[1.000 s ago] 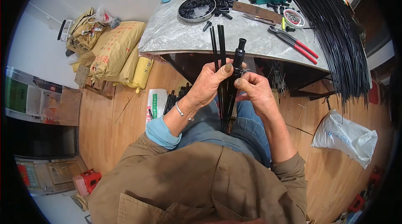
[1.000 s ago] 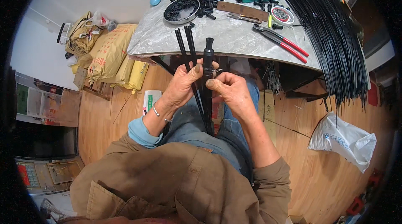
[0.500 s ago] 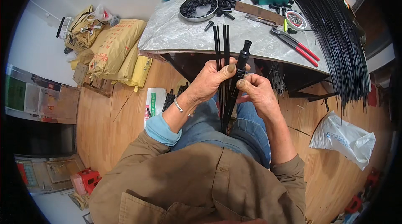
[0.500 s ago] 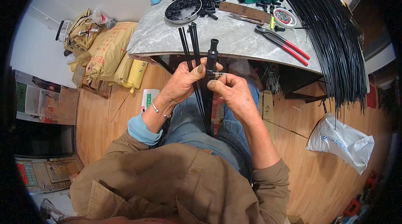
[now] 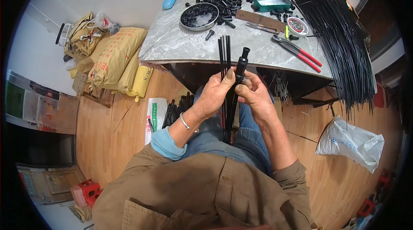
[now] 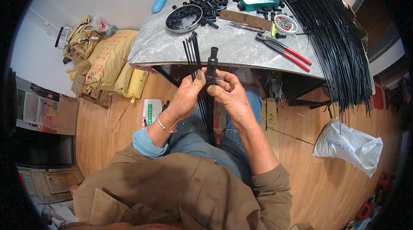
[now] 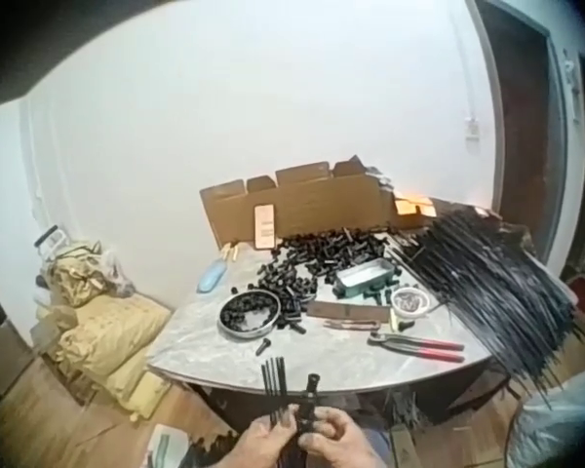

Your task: Assembling black plastic rods with circular connectors and trimming them using pliers.

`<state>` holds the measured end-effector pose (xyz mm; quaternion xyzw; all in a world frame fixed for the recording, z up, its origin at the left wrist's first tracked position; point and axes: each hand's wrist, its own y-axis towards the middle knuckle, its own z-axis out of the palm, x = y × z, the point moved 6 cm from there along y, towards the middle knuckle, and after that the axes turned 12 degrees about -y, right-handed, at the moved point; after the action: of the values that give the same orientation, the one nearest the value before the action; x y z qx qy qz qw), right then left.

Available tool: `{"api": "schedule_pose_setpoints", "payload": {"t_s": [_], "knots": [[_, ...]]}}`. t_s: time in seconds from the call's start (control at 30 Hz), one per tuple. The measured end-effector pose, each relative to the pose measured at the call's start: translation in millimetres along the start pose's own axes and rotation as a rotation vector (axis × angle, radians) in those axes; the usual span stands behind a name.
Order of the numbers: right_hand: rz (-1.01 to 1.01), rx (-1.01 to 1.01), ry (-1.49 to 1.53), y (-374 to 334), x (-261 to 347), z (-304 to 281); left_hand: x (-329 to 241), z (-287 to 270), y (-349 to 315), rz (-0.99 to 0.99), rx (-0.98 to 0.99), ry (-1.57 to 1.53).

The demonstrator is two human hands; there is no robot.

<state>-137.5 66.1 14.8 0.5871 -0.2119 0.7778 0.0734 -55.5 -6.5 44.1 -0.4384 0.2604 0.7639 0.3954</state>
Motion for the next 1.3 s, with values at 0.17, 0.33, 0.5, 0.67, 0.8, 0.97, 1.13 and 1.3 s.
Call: {"api": "schedule_pose_setpoints", "payload": {"t_s": [0.17, 0.33, 0.5, 0.67, 0.8, 0.97, 1.13, 1.3], "knots": [[-0.205, -0.203, -0.097, 15, -6, -6, 5, -1, 8, 0.045, -0.096, 0.015], [-0.437, -0.369, -0.583, -4, 30, -5, 13, -12, 11, 0.12, -0.214, 0.116], [-0.47, -0.325, -0.586, -14, 48, -3, 9, -3, 9, 0.158, -0.247, 0.091], [-0.379, -0.333, -0.307, -14, 32, -5, 11, 7, 7, 0.146, -0.212, 0.008], [-0.648, -0.581, -0.706, -31, 38, -1, 11, 5, 7, 0.142, -0.257, 0.04], [-0.84, -0.694, -0.999, -35, 55, 2, 12, 9, 5, 0.153, -0.25, 0.024], [-0.739, -0.61, -0.978, -23, 55, -9, 14, 11, 4, 0.159, -0.207, -0.03], [-0.773, -0.593, -1.154, -25, 72, -5, 12, 10, 3, 0.161, -0.225, -0.002]]}}
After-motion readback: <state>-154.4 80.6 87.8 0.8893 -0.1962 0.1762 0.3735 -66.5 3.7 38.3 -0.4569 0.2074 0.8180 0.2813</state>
